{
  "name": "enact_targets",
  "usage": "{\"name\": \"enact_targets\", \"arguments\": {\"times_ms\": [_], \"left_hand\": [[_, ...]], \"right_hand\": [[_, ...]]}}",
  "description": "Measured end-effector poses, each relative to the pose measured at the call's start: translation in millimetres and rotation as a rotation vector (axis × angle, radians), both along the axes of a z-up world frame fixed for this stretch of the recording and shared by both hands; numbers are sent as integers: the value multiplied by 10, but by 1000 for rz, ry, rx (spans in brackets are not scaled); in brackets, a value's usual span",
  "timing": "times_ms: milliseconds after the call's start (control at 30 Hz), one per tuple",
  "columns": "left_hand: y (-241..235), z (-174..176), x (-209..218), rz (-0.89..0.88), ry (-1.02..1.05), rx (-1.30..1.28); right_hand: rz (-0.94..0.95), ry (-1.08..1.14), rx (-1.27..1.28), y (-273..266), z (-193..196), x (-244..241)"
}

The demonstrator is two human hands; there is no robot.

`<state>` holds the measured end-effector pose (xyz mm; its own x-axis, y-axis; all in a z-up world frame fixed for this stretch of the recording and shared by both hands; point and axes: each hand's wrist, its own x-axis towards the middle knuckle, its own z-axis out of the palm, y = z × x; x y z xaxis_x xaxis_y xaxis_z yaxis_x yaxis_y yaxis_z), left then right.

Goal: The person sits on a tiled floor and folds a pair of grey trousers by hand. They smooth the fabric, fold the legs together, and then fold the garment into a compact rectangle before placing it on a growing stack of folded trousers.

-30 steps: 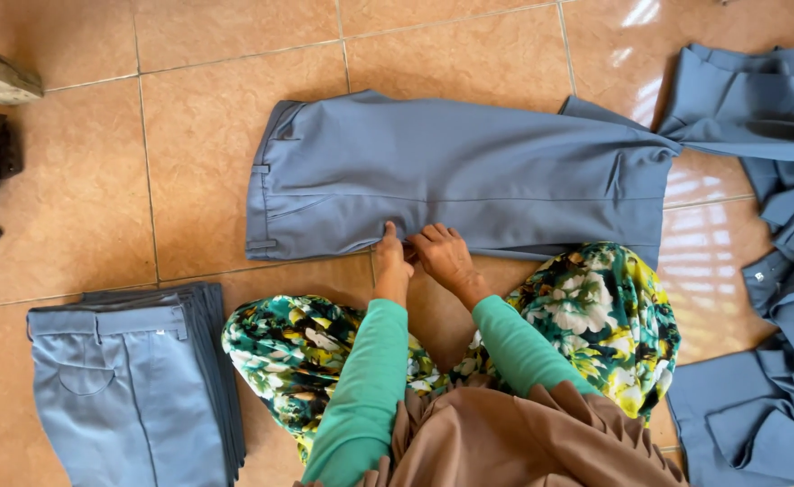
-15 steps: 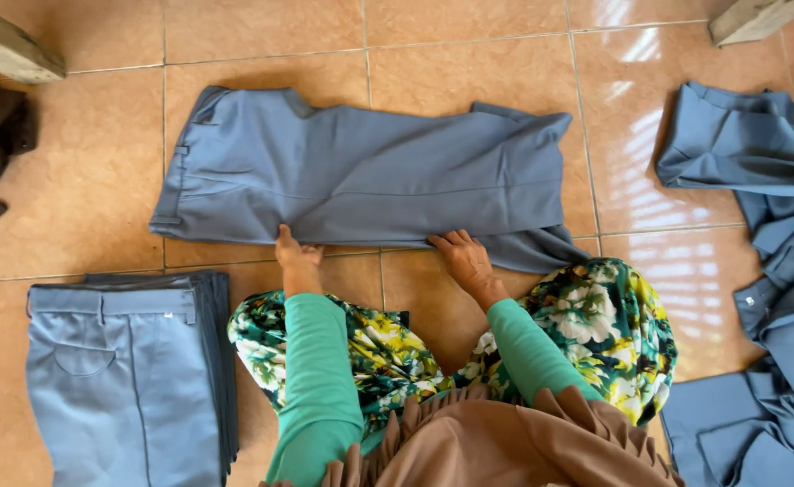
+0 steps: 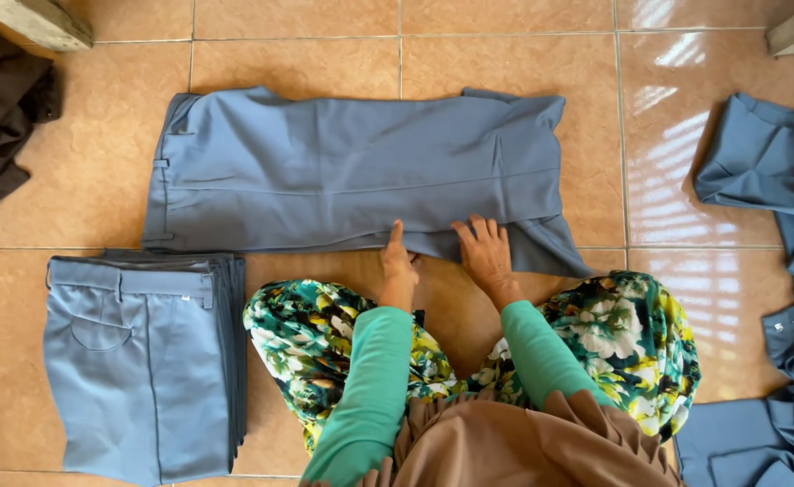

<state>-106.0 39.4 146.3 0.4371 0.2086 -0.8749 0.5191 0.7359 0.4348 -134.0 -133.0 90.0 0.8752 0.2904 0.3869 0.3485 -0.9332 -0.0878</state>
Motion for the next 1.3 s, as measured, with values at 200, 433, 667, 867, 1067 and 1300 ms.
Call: {"name": "enact_targets", "arguments": {"times_ms": [200, 433, 667, 867, 1067, 1300], "left_hand": [[-11, 150, -106, -12, -31, 7], [24, 375, -152, -25, -95, -40], [42, -260, -241, 27, -170, -168], [462, -692, -111, 248, -244, -181], [656, -589, -72, 406, -218, -147], [6, -195, -196, -24, -167, -102]], "right_hand": [[31, -114, 5, -135, 33, 393], [127, -166, 187, -96, 745, 18], [92, -24, 93, -38, 154, -420], [21, 51, 93, -408, 161, -304], [-240, 197, 556, -745, 188, -330], [-812, 841, 532, -1049, -57, -322]]}}
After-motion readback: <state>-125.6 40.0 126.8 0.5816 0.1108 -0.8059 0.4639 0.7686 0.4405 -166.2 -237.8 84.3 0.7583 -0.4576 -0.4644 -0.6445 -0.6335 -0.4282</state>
